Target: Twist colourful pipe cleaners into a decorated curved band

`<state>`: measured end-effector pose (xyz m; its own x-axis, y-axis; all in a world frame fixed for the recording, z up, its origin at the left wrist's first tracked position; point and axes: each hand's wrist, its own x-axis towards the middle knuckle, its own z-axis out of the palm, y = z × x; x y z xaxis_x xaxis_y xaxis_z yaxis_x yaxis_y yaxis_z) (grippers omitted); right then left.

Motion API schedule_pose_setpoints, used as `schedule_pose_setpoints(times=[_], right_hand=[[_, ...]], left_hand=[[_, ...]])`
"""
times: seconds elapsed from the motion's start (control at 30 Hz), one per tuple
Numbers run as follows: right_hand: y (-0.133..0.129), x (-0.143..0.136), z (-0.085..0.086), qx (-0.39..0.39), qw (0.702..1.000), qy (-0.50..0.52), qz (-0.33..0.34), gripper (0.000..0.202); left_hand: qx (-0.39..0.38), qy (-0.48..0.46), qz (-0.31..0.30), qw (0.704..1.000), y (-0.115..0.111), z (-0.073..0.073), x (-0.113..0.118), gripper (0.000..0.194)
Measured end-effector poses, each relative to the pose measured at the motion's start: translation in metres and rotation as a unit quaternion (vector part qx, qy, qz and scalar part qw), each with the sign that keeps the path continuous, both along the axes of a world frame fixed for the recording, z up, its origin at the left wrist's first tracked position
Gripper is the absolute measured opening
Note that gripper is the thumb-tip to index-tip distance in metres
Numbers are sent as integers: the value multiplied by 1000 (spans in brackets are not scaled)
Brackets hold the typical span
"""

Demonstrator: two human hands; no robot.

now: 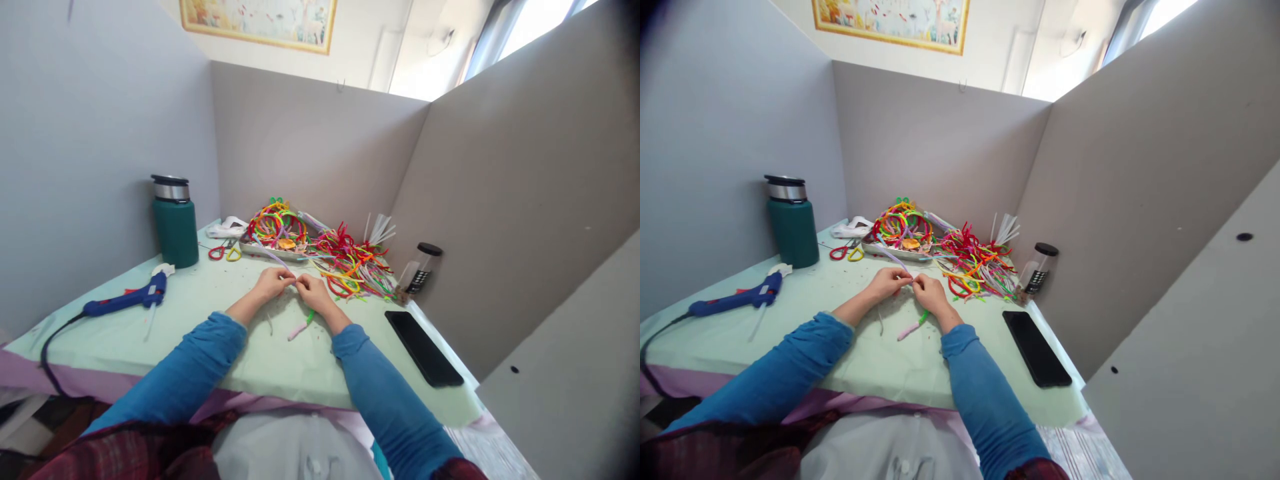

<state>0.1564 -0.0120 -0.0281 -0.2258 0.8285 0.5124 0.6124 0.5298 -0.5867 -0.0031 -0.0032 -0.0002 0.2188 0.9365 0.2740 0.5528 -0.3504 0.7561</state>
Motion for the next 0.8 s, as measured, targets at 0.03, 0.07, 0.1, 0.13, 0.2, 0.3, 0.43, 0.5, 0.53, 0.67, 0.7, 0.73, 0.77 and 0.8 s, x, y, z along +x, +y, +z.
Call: schedule_pose_setpoints(times=[0.03, 0.07, 0.1, 0.13, 0.2, 0.3, 0.43, 0.5, 0.53, 0.67, 0.7, 0.73, 0.77, 0.8], right_hand=[[0, 0, 0, 0, 1000, 1, 2, 16], [0, 0, -1, 0, 1000, 1, 3, 16], [0, 0, -1, 1, 1000, 0, 5, 16], [0, 0, -1, 1, 1000, -1, 6, 16], [0, 0, -1, 2, 1000, -4, 8, 16], [0, 0, -1, 4, 1000, -4, 11, 16], [0, 0, -1, 3, 1000, -1, 11, 16], [0, 0, -1, 5, 1000, -2, 11, 16], [0, 0, -1, 6, 1000, -3, 11, 16], [-1, 1, -1, 12, 1000, -7, 11, 16], [-1, 1, -1, 12, 1000, -8, 12, 16], [-1, 1, 0, 12, 1000, -9, 12, 16], [-1, 1, 0, 11, 1000, -9, 13, 16], [-1, 1, 0, 11, 1000, -10, 13, 16]], left_hand=[[-4, 2, 1, 1000, 1, 0, 0, 29], [-10, 2, 1, 1000, 1, -1, 1, 28], [-16, 2, 1, 1000, 2, -1, 1, 27], [-23, 1, 1, 1000, 2, -2, 1, 27], [-41, -3, 1, 999, 2, -1, 2, 26], [-54, -15, 5, 998, -1, 1, 3, 24], [-51, -27, 2, 998, -3, 3, 3, 21], [-52, -27, -1, 998, -2, 2, 2, 20], [-53, -27, -1, 998, -1, 1, 2, 20], [-69, -35, -7, 997, 4, -4, 1, 23], [-75, -41, -12, 996, 5, -5, 1, 24], [-82, -48, -18, 995, 6, -5, 1, 24], [-90, -57, -23, 994, 6, -6, 1, 24], [-98, -65, -29, 993, 6, -6, 1, 23]])
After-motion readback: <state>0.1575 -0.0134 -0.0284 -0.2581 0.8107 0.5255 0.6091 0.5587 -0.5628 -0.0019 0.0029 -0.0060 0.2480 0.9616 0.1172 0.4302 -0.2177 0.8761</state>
